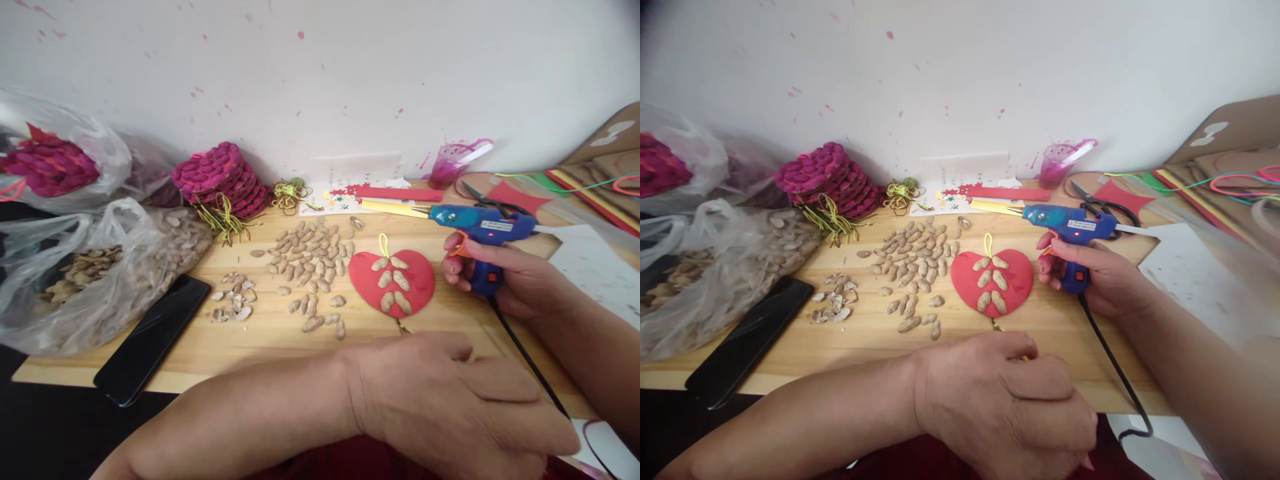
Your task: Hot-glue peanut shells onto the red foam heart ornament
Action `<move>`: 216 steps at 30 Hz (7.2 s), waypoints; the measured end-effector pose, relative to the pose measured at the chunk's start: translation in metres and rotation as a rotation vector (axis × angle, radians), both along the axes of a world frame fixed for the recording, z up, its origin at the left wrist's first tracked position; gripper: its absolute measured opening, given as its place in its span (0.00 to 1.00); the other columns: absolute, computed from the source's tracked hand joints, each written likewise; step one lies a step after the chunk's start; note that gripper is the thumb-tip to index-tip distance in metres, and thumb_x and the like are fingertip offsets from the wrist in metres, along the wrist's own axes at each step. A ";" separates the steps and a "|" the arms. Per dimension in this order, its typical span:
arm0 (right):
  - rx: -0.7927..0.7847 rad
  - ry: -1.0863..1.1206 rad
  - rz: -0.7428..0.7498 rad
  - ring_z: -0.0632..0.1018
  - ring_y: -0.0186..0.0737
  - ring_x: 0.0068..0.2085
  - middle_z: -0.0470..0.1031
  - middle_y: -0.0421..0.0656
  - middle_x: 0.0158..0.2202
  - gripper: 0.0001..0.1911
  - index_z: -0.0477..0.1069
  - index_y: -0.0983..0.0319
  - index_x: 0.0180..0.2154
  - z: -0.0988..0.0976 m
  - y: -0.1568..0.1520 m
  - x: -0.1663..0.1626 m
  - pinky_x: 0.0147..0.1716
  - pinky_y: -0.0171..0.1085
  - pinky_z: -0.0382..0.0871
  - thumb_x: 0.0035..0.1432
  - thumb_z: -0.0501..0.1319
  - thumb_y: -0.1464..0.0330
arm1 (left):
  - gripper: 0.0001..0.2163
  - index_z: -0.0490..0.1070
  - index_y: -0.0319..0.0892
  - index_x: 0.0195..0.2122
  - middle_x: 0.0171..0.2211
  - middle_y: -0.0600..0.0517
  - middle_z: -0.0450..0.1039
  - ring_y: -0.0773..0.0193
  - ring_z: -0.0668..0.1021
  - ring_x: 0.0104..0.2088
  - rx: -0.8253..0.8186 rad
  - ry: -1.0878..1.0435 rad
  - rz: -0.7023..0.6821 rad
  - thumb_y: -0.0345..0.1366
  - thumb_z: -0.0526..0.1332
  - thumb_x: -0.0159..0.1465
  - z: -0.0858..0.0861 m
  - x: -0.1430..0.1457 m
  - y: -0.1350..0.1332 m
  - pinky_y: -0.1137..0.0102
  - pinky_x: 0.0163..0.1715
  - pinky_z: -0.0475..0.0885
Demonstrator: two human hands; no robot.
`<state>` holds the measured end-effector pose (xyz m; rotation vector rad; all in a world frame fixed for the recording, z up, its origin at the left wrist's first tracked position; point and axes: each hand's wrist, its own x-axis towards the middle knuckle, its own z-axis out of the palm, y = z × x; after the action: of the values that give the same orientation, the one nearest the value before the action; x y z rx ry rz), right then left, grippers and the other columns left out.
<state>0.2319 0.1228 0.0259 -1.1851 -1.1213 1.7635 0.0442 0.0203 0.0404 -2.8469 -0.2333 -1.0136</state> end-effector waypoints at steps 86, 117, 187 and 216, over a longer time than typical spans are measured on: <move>-0.007 0.137 0.116 0.77 0.37 0.26 0.77 0.43 0.24 0.12 0.77 0.63 0.35 -0.008 0.004 0.001 0.21 0.32 0.67 0.53 0.72 0.61 | 0.07 0.76 0.46 0.43 0.37 0.50 0.75 0.57 0.74 0.40 -0.619 0.168 0.669 0.34 0.64 0.63 -0.014 -0.093 0.051 0.58 0.45 0.65; 0.316 -0.007 -0.004 0.77 0.36 0.26 0.79 0.42 0.25 0.18 0.76 0.61 0.33 -0.016 -0.006 -0.014 0.27 0.35 0.70 0.55 0.71 0.52 | 0.05 0.79 0.46 0.34 0.33 0.53 0.82 0.59 0.80 0.34 -0.727 0.010 0.881 0.35 0.63 0.62 -0.007 -0.084 0.061 0.62 0.40 0.73; 0.365 -0.198 0.081 0.77 0.37 0.27 0.79 0.43 0.27 0.17 0.74 0.61 0.34 -0.017 -0.005 -0.015 0.28 0.36 0.72 0.59 0.67 0.53 | 0.15 0.81 0.42 0.44 0.47 0.44 0.77 0.53 0.77 0.48 -0.506 0.217 0.898 0.28 0.56 0.62 -0.022 -0.090 0.140 0.59 0.51 0.72; 0.370 -0.205 0.083 0.78 0.37 0.26 0.79 0.42 0.26 0.18 0.73 0.62 0.32 -0.016 -0.003 -0.014 0.28 0.36 0.73 0.60 0.66 0.53 | 0.09 0.80 0.48 0.43 0.43 0.52 0.83 0.56 0.80 0.45 -0.692 0.063 1.056 0.40 0.63 0.64 -0.018 -0.097 0.124 0.65 0.51 0.72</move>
<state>0.2175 0.1199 0.0097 -1.1182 -1.5599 1.4318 -0.0530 0.1441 0.0227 -2.4919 -2.1078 -0.6331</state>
